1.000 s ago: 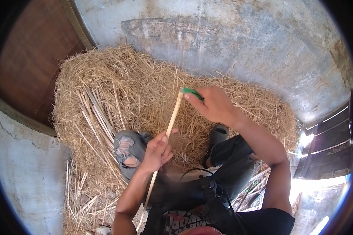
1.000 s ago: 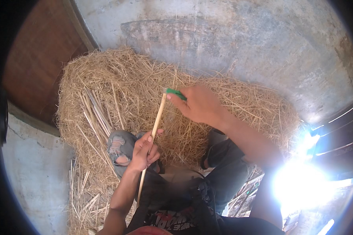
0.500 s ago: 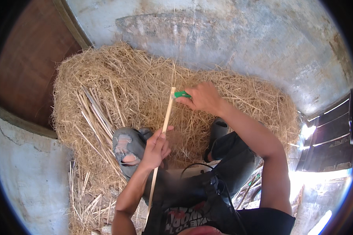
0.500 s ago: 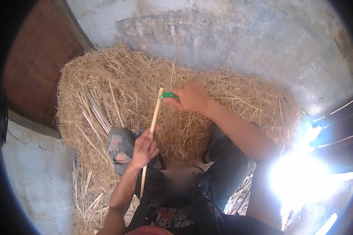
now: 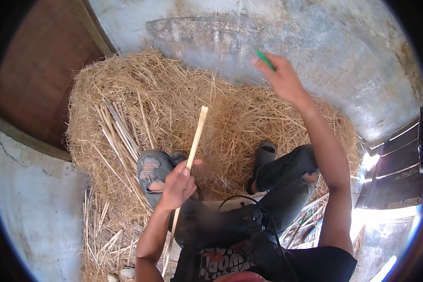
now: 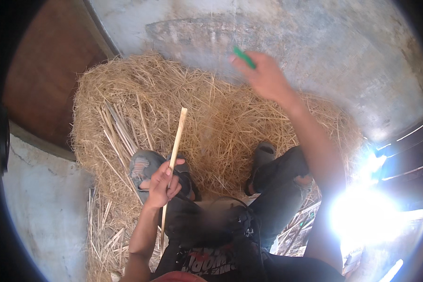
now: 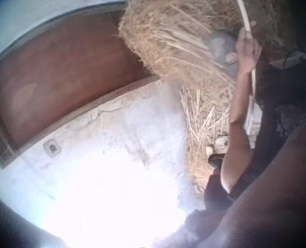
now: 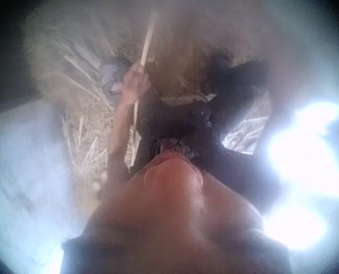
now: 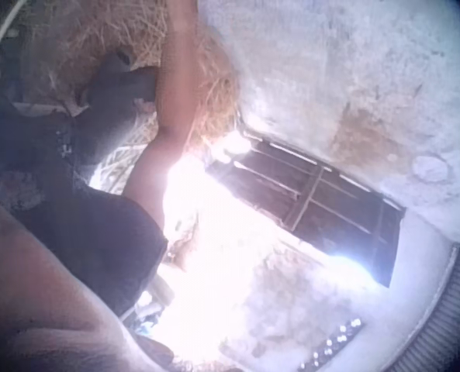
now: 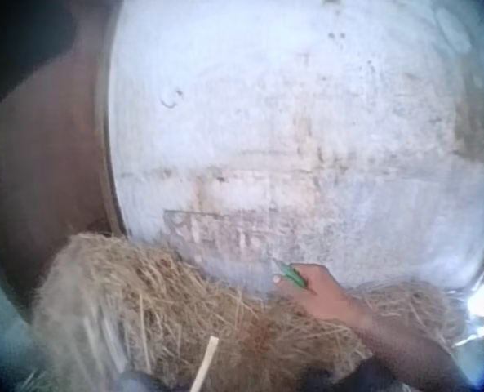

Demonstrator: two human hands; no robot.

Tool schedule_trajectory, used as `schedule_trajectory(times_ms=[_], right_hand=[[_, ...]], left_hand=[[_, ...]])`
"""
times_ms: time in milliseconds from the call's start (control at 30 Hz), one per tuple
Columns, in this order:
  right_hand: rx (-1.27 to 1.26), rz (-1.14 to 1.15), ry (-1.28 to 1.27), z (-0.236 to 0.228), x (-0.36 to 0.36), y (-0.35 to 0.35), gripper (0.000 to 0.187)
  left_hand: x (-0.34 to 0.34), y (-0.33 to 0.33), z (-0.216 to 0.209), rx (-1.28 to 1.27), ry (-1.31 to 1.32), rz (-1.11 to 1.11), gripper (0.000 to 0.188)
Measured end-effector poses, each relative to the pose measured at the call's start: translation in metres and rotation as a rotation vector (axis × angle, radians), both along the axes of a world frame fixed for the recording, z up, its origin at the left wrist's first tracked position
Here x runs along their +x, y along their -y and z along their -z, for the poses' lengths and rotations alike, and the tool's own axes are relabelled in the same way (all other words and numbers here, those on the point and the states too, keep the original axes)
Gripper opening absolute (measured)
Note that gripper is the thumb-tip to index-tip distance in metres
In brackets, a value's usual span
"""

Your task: The person shaves a wood stick with a utility knife while sitting on a pile of straw. They hold the stick and make repeated shaving strokes along its length to remove thin strips of wood, occasionally rotating the stick.

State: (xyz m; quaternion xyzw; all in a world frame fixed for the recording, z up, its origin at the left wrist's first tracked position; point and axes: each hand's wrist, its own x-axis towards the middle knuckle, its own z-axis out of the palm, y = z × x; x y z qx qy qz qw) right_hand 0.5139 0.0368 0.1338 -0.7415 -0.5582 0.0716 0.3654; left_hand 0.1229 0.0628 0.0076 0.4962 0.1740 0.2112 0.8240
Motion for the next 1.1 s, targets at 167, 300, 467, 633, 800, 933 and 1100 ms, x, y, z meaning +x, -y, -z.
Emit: schedule_trajectory(times_ms=[167, 300, 467, 633, 800, 933, 1100], right_hand=[[-0.001, -0.282, -0.258, 0.018, -0.037, -0.008, 0.052], [-0.126, -0.349, -0.569, 0.033, -0.045, -0.014, 0.038], [-0.051, -0.337, -0.536, 0.058, -0.041, -0.022, 0.031], [0.033, -0.234, -0.61, 0.075, -0.032, -0.032, 0.043], [-0.002, -0.185, -0.69, 0.086, -0.021, -0.039, 0.046], [-0.048, -0.179, -0.682, 0.086, -0.021, -0.042, 0.046], [-0.033, -0.219, -0.718, 0.084, -0.021, -0.045, 0.043]], left_hand=[[0.014, -0.014, -0.004, 0.04, 0.004, 0.041, 0.04], [0.033, -0.025, -0.005, 0.132, -0.01, 0.06, 0.046], [0.07, -0.041, -0.017, 0.364, -0.158, 0.049, 0.043], [0.109, -0.057, -0.018, 0.443, -0.194, 0.003, 0.043], [0.125, -0.067, -0.004, 0.029, -0.028, 0.156, 0.048], [0.125, -0.069, -0.003, -0.097, 0.026, 0.19, 0.051], [0.122, -0.071, -0.002, -0.123, 0.001, 0.215, 0.053]])
